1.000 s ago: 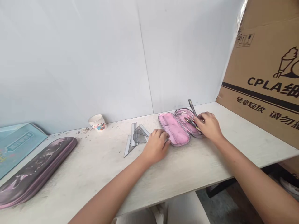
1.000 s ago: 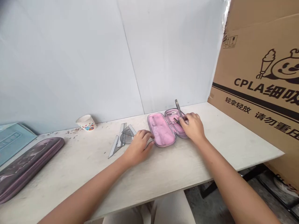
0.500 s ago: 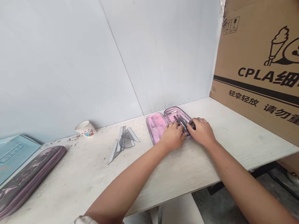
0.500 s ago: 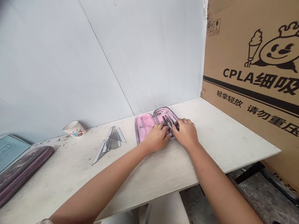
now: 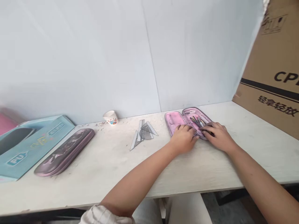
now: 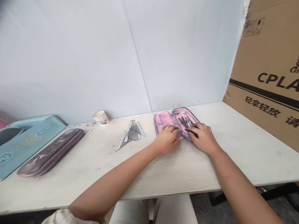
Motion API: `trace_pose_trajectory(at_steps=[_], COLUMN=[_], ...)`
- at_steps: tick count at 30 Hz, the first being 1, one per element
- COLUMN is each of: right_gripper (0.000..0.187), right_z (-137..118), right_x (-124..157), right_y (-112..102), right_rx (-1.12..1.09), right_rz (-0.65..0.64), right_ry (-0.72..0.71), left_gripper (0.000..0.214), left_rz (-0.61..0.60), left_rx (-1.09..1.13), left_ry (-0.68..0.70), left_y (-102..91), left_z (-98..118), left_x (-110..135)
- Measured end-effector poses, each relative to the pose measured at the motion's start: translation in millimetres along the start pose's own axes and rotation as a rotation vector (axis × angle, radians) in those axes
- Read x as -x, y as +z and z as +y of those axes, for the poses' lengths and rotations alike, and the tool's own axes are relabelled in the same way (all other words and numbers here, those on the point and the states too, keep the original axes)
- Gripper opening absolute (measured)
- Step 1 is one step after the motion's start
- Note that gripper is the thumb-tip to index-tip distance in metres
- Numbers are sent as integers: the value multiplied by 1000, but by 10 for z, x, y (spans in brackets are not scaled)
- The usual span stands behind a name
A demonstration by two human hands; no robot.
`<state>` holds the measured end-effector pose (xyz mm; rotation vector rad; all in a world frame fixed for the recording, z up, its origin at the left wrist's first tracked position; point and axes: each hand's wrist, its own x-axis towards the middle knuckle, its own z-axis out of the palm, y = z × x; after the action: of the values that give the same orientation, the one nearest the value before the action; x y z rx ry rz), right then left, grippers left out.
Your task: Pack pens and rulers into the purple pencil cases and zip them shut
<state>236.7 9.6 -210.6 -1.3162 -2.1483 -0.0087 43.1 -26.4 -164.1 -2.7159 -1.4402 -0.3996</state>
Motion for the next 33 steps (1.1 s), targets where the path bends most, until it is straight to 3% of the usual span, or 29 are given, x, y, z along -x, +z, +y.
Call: trace_pose_trajectory(at_steps=[6, 10, 13, 17, 21, 24, 28, 33], right_gripper=[35, 34, 33, 30, 30, 33, 36, 38], right_z=[146, 28, -316, -1062, -1817, -2183, -2298, -2154], right_x=[43, 12, -90, -320, -545, -644, -705, -758], right_y=[96, 46, 41, 193, 496, 744, 966, 975], right_rx=[102, 158, 150, 74, -10, -10, 64, 260], right_rz=[50, 96, 83, -33, -160, -253, -301, -298], right_ry=[-19, -21, -62, -214, -335, -384, -356, -200], left_gripper=[38, 36, 34, 33, 32, 31, 32, 30], left_rz=[40, 76, 134, 180, 201, 187, 160, 162], left_rx=[76, 94, 95, 82, 55, 27, 3, -23], left_ry=[-125, -253, -364, -493, -477, -440, -371, -344], left_y=[-184, -278, -316, -322, -304, -257, -178, -151], left_z=[-399, -818, -1153, -1477, -1573, -1553, -1519, -1491], left_x=[507, 893, 1146, 1364, 1442, 1461, 1480, 1472])
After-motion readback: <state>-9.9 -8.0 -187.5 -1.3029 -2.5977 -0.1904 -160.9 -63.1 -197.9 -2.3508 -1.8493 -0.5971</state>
